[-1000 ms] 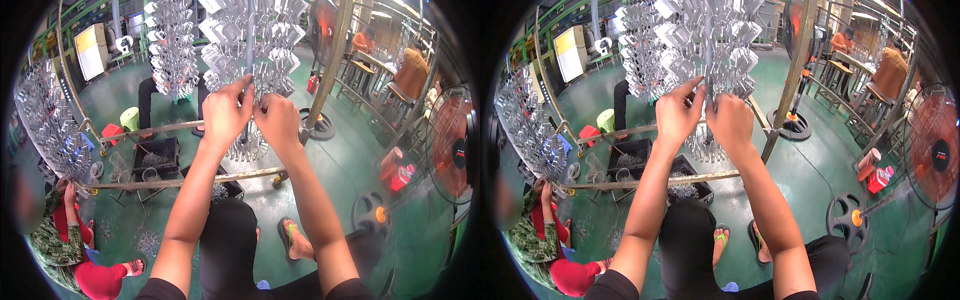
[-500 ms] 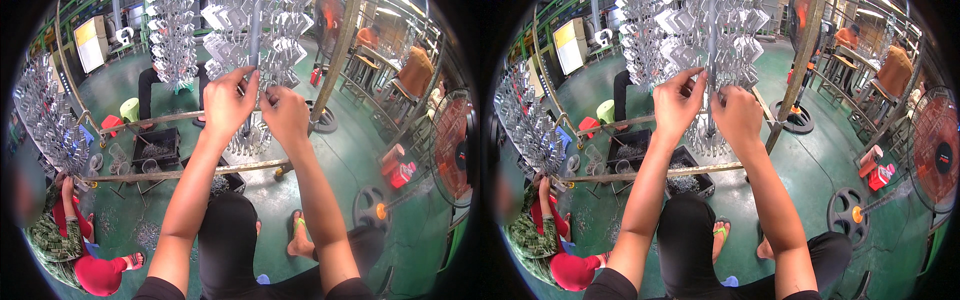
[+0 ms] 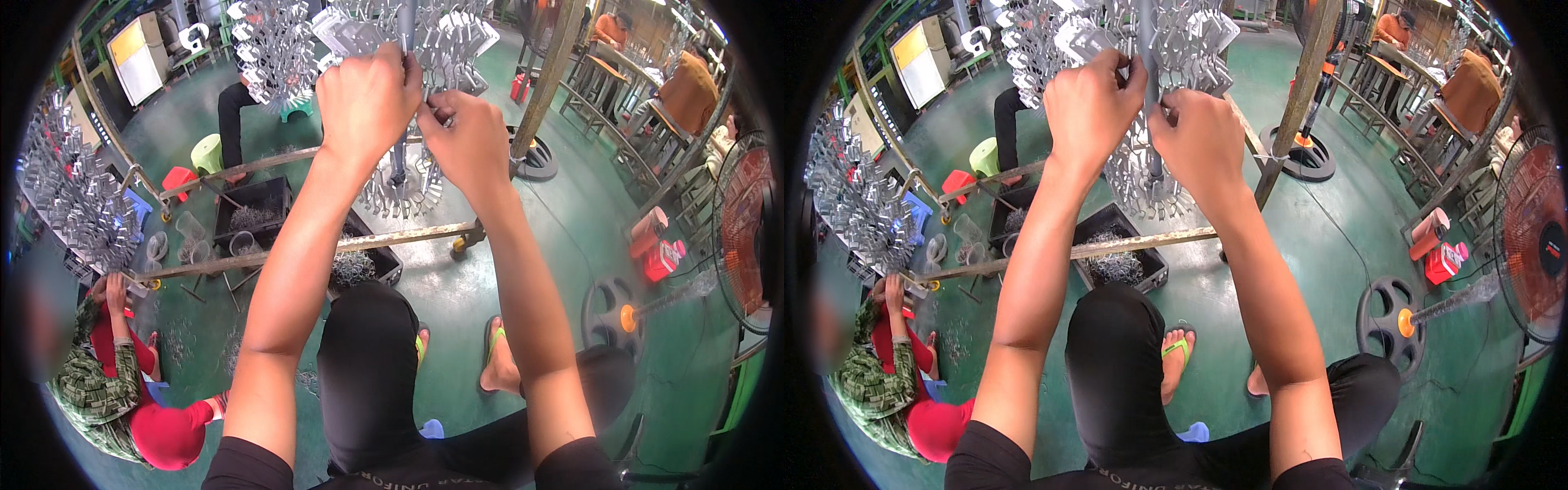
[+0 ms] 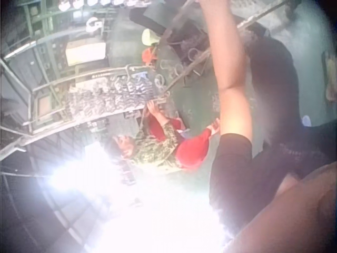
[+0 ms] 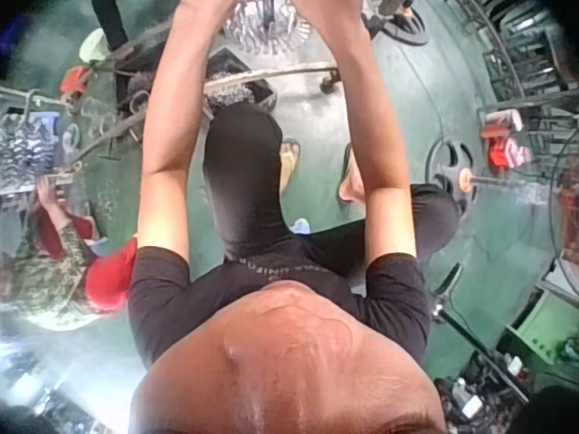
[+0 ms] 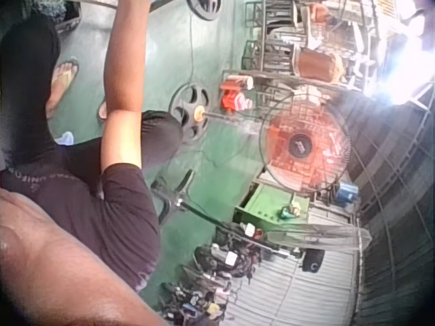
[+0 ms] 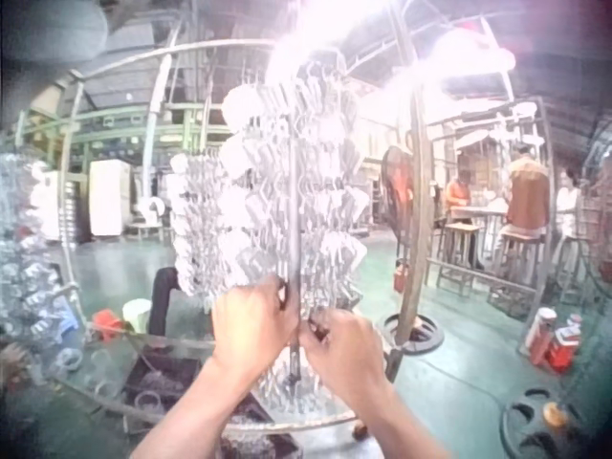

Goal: The person assembles metal clusters by picking up small metal hooks from the floor and attaching them to a central metal frame or rack, periodically reaching out to adjust a nearby fan.

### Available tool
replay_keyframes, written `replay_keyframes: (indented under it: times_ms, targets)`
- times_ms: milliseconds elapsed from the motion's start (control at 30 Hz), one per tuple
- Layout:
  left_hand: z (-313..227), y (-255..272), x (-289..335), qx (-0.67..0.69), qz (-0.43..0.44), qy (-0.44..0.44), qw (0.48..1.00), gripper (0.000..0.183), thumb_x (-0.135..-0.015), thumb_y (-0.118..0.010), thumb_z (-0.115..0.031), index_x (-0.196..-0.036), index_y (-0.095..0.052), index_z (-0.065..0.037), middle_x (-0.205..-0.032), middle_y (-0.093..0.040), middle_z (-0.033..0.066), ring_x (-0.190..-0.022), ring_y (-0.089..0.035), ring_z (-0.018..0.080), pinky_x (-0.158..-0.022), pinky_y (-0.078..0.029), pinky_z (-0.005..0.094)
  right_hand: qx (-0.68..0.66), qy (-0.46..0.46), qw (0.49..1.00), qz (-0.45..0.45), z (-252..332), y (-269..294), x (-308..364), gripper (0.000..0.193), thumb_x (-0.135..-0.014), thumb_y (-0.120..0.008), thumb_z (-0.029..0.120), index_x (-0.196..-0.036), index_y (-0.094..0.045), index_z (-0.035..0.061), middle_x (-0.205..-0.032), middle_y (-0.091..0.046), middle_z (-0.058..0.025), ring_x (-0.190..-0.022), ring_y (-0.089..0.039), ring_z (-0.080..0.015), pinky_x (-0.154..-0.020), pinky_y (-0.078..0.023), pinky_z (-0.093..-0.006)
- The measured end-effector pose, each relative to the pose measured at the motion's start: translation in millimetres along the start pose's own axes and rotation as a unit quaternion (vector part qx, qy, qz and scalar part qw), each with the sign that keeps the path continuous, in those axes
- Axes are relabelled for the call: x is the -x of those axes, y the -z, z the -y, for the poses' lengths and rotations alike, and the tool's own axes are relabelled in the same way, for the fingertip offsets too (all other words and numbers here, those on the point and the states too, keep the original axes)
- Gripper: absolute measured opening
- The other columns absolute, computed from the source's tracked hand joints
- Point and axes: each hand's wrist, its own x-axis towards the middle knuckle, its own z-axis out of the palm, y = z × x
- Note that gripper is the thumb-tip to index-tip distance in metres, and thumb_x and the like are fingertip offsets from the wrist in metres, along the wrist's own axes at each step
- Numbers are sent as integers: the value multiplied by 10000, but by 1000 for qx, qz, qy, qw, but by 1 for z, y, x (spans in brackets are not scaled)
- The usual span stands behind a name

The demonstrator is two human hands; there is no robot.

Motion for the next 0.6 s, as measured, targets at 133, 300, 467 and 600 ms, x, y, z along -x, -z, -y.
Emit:
replay_keyframes:
  times_ms: [133, 300, 467, 600]
  targets:
    - [-2, -6, -4, -63, 22, -7, 998, 227, -862, -716, -294, -826, -754, -73, -587, -644, 197, -570, -669, 410, -559, -552, 473, 10, 1, 999, 31, 3, 0, -1, 228, -837, -690, 234, -843, -750, 14, -745, -706, -186, -724, -694, -390, -684, -538, -455]
    - [-2, -1, -2, -67, 25, 13, 997, 246, -876, -721, -310, -861, -751, -66, -601, -663, 172, -567, -680, 379, -552, -549, 455, -13, 0, 1000, -4, -1, -1, 2, 245, -840, -721, 261, -889, -755, 23, -755, -722, -163, -727, -710, -366, -686, -544, -444]
    - [-5, 6, 1, 8, 12, 27, 1000, 241, -874, -746, -297, -975, -738, -78, -589, -668, 80, -508, -669, 285, -502, -518, 396, -3, -31, 999, 23, 2, 3, 5, 271, -824, -763, 281, -939, -757, 36, -753, -728, -149, -722, -721, -338, -683, -551, -427]
    - [-2, 1, -3, 49, -10, -16, 999, 203, -882, -741, -259, -1001, -742, -94, -551, -631, 71, -467, -633, 270, -468, -479, 385, 8, -16, 1000, 5, -4, 0, 2, 244, -828, -750, 262, -906, -748, 31, -760, -728, -150, -722, -719, -344, -680, -553, -433]
